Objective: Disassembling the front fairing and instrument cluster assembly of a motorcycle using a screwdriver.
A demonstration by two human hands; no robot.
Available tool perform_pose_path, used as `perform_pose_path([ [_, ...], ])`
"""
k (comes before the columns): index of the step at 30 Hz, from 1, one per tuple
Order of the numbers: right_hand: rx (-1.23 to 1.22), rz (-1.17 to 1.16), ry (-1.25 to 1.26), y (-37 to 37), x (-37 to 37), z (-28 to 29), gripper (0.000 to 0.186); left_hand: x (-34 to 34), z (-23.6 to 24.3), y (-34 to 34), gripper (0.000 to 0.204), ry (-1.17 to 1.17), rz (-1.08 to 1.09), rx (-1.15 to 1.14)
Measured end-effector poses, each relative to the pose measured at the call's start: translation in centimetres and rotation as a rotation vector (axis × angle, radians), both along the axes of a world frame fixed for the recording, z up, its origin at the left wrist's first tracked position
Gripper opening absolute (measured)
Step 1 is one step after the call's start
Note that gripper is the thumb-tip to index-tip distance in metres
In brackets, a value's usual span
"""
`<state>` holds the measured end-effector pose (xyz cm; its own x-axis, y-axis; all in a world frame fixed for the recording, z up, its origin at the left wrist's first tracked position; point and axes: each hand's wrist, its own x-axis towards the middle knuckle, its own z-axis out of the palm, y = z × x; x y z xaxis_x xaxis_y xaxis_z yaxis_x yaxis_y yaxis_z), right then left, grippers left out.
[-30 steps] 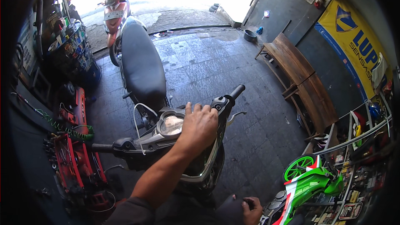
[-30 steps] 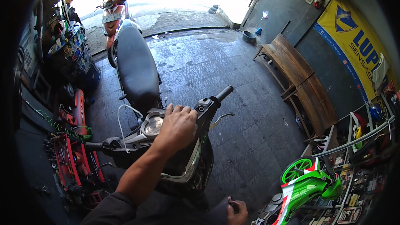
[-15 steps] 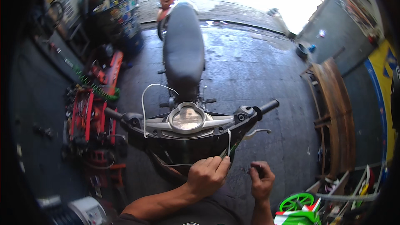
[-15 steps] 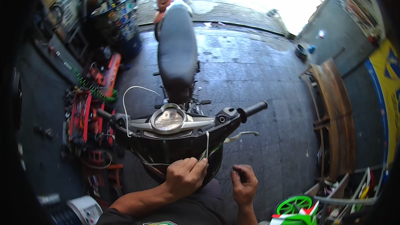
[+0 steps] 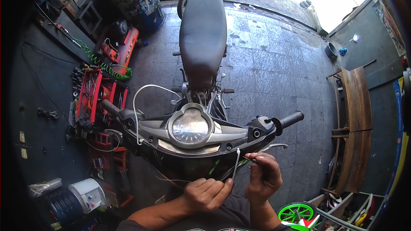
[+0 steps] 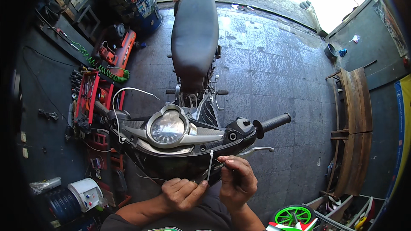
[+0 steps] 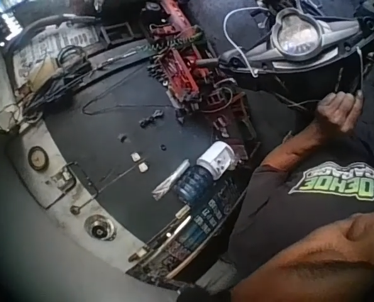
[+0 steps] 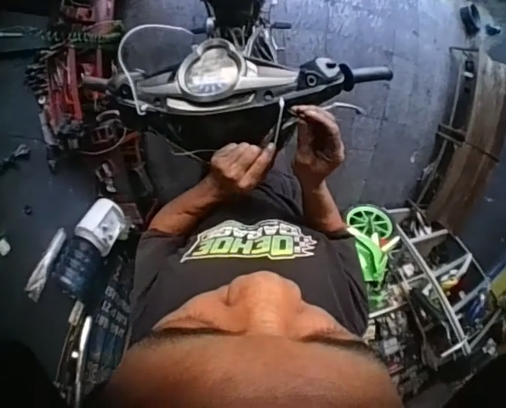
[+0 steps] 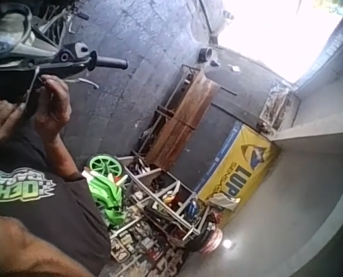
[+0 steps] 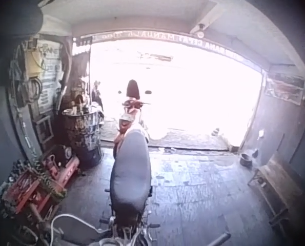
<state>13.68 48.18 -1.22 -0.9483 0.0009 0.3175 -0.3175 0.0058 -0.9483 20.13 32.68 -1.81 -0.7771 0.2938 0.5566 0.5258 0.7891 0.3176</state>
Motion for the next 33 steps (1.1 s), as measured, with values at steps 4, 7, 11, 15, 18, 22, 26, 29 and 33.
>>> perform_pose_path([
  [4, 0.133, 0.004, 0.020, 0.2, -0.2, -0.2, 0.013, -0.2, -0.6, 0.0, 0.022, 0.013, -0.009, 0.048],
  [7, 0.215, 0.019, 0.030, 0.1, -0.6, 0.4, 0.013, -0.1, -0.4, -0.3, 0.021, -0.008, -0.031, 0.042],
  [11, 0.260, -0.006, 0.042, -0.5, -1.1, 1.0, 0.014, 0.1, -0.1, -0.9, 0.025, -0.021, -0.030, 0.041],
  [15, 0.329, 0.029, 0.058, -0.3, -1.7, 1.4, 0.016, -0.1, 0.0, -0.9, 0.029, -0.051, -0.047, 0.027],
  [18, 0.359, 0.057, 0.055, -0.1, -1.9, 1.5, 0.015, -0.1, 0.1, -0.9, 0.029, -0.074, -0.055, 0.038],
  [22, 0.381, 0.076, 0.057, -0.1, -2.1, 1.7, 0.014, 0.1, 0.0, -0.9, 0.029, -0.071, -0.065, 0.033],
  [26, 0.389, 0.098, 0.033, 0.1, -2.2, 2.1, 0.013, 0.1, -0.1, -0.7, 0.028, -0.076, -0.069, 0.057],
  [29, 0.436, 0.140, 0.048, 0.3, -2.8, 2.8, 0.014, 0.2, -0.2, -0.6, 0.027, -0.077, -0.073, 0.069],
  [33, 0.523, 0.248, 0.075, 0.3, -3.5, 3.2, 0.017, 0.2, -0.2, -1.0, 0.026, -0.090, -0.072, 0.073],
])
